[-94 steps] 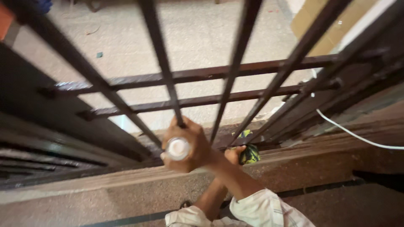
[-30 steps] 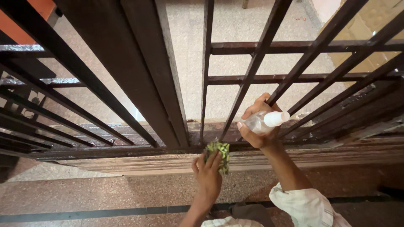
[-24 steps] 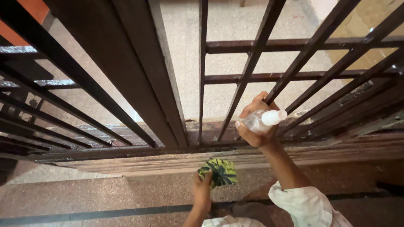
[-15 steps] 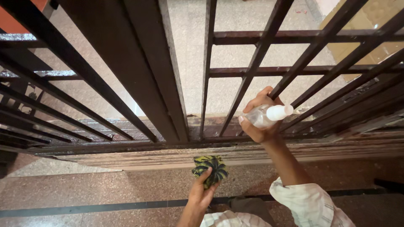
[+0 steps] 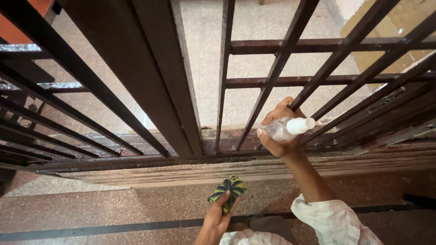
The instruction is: The person sprays a clear liquid from a small bottle onto a dark metal gate and wipes the bars with a patterned cloth. The person repeatedly sprays and wipes the same lower section of the gate throughout the clip.
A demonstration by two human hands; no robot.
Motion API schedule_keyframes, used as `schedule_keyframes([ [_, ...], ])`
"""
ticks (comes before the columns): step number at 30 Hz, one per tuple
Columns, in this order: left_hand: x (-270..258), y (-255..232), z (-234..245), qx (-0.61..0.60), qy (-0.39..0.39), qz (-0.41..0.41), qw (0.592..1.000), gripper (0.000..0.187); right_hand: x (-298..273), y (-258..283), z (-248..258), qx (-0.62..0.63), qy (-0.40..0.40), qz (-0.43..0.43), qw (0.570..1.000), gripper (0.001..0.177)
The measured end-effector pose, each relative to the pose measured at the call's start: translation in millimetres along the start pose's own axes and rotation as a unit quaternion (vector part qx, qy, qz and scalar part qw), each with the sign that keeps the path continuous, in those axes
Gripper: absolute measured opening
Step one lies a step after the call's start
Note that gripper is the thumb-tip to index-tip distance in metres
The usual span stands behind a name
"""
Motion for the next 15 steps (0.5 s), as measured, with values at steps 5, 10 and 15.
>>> schedule_keyframes([
  [5,21,15,26,-0.013,-0.003,0.051,0.999,0.031,-1,1,-1,-0.006,0.001,-0.005,1.000,0.014],
  [10,0,-32,8,0.083,-0.024,-0.271,0.959,0.039,-3,0,1,-0.027,0.005,0.024,0.999,0.015],
  [15,-100,-98,-81,0.306,-0.046,-0.689,0.655,0.036,-4,-11,0,0.048,-0.014,0.026,0.998,0.016],
])
Point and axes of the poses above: each hand's wrist, its own x-axis towards the middle knuckle, its own z-axis out of the back of the hand, y = z × x, the point moved 8 cm from there along x, towards the middle knuckle, and after that the axes turned 6 degrees about x, right-handed, at the moved point
